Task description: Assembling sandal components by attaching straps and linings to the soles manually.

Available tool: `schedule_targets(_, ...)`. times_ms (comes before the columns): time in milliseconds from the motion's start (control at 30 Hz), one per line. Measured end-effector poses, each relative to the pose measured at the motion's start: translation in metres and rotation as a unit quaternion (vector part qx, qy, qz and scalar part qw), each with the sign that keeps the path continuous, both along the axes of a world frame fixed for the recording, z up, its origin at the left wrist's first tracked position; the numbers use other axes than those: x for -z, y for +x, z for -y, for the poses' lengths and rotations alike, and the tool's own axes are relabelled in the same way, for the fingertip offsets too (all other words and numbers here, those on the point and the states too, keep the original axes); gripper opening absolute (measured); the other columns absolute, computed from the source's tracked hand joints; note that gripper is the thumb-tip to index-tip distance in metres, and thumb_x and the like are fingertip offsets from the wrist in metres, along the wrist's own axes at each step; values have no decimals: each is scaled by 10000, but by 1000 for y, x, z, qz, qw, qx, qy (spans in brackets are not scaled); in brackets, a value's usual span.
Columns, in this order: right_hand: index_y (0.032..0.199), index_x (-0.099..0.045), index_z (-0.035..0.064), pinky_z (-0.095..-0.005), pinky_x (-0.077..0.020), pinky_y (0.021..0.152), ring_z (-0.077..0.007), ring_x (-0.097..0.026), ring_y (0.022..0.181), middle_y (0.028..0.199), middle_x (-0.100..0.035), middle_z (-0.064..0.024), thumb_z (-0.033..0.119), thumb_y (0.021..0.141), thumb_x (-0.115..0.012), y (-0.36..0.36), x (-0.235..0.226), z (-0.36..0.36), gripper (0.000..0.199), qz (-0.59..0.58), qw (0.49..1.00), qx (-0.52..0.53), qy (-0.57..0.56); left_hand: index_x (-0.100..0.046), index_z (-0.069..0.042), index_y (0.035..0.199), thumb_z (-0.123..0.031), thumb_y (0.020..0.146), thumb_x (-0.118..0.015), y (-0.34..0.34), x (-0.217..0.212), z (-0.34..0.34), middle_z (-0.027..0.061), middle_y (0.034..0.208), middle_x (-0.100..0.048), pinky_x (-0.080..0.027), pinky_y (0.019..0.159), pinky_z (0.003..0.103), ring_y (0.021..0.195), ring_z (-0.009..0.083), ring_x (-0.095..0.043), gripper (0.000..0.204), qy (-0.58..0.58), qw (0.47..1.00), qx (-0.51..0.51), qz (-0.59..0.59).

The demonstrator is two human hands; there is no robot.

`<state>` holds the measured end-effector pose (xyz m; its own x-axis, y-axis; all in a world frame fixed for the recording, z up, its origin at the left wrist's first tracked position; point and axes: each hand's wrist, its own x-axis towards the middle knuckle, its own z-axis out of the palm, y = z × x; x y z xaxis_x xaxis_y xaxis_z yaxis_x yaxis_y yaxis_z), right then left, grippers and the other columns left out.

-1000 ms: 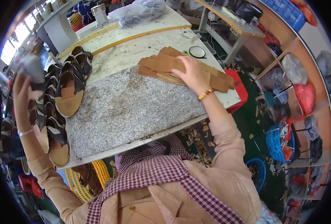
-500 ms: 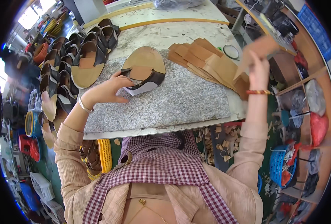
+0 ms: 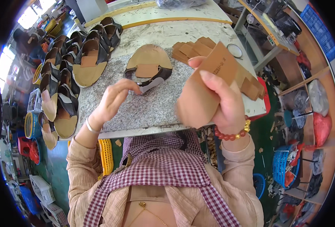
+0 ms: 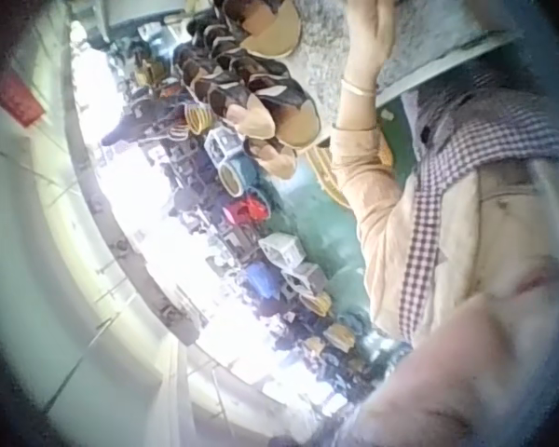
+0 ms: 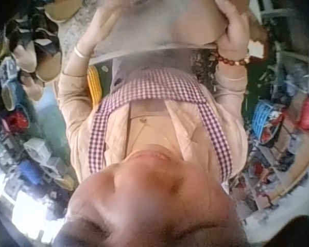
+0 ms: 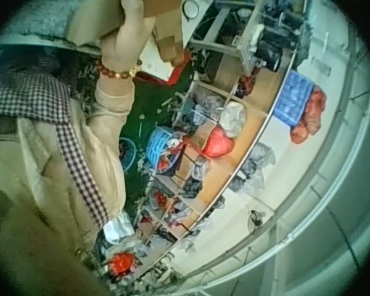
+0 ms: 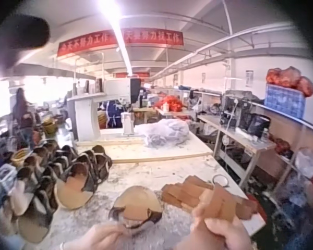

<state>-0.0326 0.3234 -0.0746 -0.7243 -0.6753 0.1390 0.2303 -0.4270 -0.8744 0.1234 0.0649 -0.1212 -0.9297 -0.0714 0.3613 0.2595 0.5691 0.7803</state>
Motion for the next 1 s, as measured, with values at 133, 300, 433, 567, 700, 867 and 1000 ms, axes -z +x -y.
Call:
schedule_targets(133, 1210, -592, 5, -244, -481, 821, -129, -593, 952, 1215, -633, -104, 125, 926, -578, 9, 12, 14, 308, 13, 997, -66, 28, -693, -18, 1022, -104, 956, -580, 34, -7, -13, 113, 998, -686, -492, 789, 289, 872, 199, -625, 156, 18, 996, -18, 81)
schedule_targets(300, 1222, -576, 6, -241, -461, 774, -124, -580, 908, 1073, -636, -95, 107, 943, -563, 35, 30, 36, 297, 43, 990, -104, 79, -683, 7, 1007, -58, 916, -642, 55, -2, -12, 89, 966, -706, -506, 755, 276, 832, 166, -634, 120, 102, 992, -69, 28)
schedule_targets(433, 1210, -588, 9, -244, -458, 817, -119, -579, 925, 1088, -635, -81, 90, 949, -566, 59, 38, 50, 274, 14, 990, -136, 39, -698, -9, 917, -30, 879, -686, 19, 14, -55, 43, 857, -700, -500, 683, 241, 736, 128, -618, 45, 309, 948, -56, -54)
schedule_targets(567, 1194, -615, 7, -238, -473, 871, -122, -606, 984, 1158, -655, -83, 78, 944, -587, 41, 51, 43, 261, 16, 999, -50, 15, -702, -25, 892, -68, 879, -696, 34, 7, -34, 25, 819, -684, -487, 639, 244, 676, 123, -591, 45, 332, 936, -35, 113)
schedule_targets(700, 1216, -607, 3, -257, -487, 894, -151, -617, 1003, 1179, -643, -102, 105, 946, -602, -3, 77, 39, 289, -61, 994, 83, 27, -701, -32, 891, -79, 870, -698, 36, -2, -19, 17, 787, -670, -478, 612, 257, 632, 127, -565, 52, 186, 966, -15, 181)
schedule_targets(867, 1310, -541, 56, -242, -488, 856, -119, -607, 988, 1234, -620, -85, 127, 910, -662, 18, 75, 75, 423, -459, 884, -40, 73, -695, -32, 893, -62, 846, -693, 28, -12, -11, 23, 754, -663, -466, 593, 272, 602, 134, -542, 56, -10, 981, 7, 195)
schedule_targets(1000, 1142, -638, 54, -272, -482, 729, -115, -596, 859, 1228, -614, -87, 174, 902, -685, 21, 63, 81, 273, -355, 841, -266, 310, -691, -30, 879, -43, 825, -691, 19, -11, 7, 32, 738, -665, -459, 585, 275, 595, 139, -536, 56, -57, 982, 8, 182)
